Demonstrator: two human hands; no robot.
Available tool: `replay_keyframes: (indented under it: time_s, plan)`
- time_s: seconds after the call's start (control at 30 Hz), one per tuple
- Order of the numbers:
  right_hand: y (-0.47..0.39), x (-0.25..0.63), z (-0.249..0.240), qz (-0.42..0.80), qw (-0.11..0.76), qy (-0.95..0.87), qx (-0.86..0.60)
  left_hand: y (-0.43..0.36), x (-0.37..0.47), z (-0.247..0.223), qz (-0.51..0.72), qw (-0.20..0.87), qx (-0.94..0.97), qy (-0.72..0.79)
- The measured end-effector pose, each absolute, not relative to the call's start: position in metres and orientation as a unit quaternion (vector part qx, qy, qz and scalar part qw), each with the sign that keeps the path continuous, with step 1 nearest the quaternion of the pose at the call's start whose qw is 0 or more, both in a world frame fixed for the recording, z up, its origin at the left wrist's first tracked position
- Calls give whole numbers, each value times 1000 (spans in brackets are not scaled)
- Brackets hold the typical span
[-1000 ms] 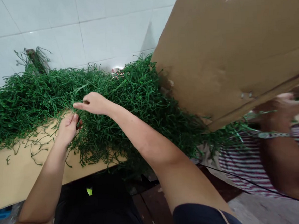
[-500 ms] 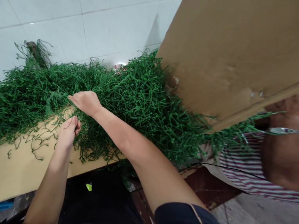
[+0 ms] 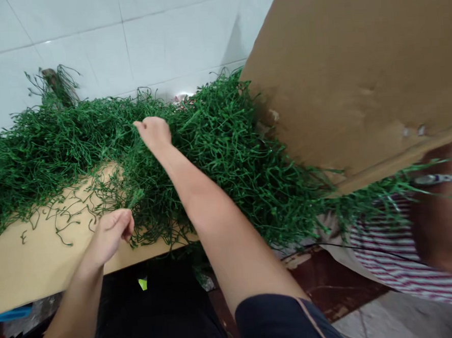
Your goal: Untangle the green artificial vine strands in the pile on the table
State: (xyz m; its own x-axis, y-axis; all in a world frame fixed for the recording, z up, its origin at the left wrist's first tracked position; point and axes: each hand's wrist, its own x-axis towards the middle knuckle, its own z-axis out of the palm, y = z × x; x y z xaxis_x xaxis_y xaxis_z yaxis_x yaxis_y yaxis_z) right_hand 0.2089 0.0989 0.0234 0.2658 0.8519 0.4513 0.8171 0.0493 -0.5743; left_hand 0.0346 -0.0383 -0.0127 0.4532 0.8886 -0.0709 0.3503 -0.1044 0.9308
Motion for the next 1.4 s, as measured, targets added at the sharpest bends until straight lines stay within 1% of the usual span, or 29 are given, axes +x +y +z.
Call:
replay_keyframes:
  time_s: [0.1,0.27,0.37,0.47,0.57,0.63,0.7,0.83,1.03,1.2,1.23,1.3,1.4]
  plan:
    - [94,217,37,59,448,-613,-648,-30,31,-17,248,439,723,472]
    - [78,208,53,127,472,-650,-582,5,24,-22,202,278,767,541]
    - [71,209,54,170,469,-657,-566,12,18,-19,255,176,780,544]
    - [61,206,53,212,454,-686,-528,16,20,-14,340,125,781,509]
    - [49,197,52,243,451,-704,-492,28,33,-10,434,154,752,473]
    - [43,191,51,270,452,-707,-472,39,43,-8,495,208,705,463]
    - [39,188,49,297,456,-702,-458,49,50,-5,529,268,668,449]
    - [38,188,44,318,468,-682,-464,53,50,3,523,334,669,409]
    - [39,191,41,337,504,-646,-465,45,43,6,507,360,663,417]
    - [39,186,41,373,514,-624,-455,45,46,8,488,462,642,369]
    - [39,184,40,380,512,-623,-453,45,46,9,478,471,645,366]
    - [39,182,39,382,508,-629,-447,45,45,10,472,456,653,379]
    - [37,178,37,384,495,-648,-433,46,44,11,481,382,673,413]
